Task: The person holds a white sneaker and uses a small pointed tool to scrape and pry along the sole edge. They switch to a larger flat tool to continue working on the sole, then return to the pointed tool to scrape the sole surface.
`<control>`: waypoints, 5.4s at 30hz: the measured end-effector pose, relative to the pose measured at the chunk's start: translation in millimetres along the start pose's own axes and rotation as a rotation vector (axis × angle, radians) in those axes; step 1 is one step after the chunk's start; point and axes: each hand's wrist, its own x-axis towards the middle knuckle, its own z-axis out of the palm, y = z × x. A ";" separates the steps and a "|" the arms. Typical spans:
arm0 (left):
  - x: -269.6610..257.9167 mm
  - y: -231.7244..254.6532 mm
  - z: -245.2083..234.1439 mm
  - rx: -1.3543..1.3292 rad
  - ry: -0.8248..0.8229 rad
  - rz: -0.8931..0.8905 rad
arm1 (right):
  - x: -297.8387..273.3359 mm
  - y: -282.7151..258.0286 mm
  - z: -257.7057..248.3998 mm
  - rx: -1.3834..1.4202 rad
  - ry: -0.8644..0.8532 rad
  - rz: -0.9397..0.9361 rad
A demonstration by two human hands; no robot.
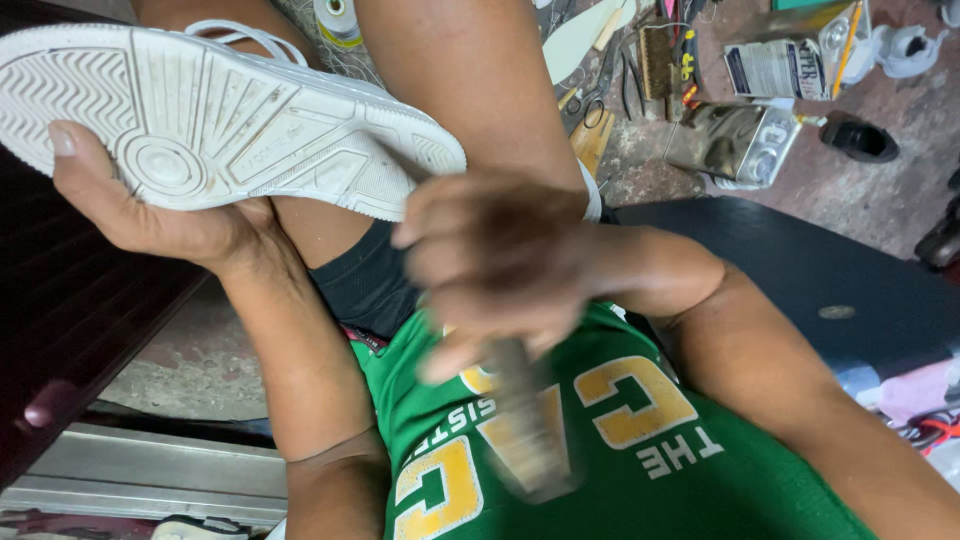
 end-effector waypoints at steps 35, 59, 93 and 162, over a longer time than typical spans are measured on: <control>-29.0 -20.1 46.6 0.638 -0.454 0.131 | -439.1 153.0 -15.4 0.832 1.639 0.844; -4.5 -8.9 51.8 0.365 -0.115 0.078 | -435.2 147.0 -18.9 0.738 2.060 1.061; 21.6 -38.2 -33.5 0.131 -0.252 0.012 | -75.6 25.7 68.9 -0.564 0.147 0.787; 54.2 -74.0 8.0 -0.162 -0.134 -0.288 | -53.7 92.5 65.2 0.450 0.670 1.053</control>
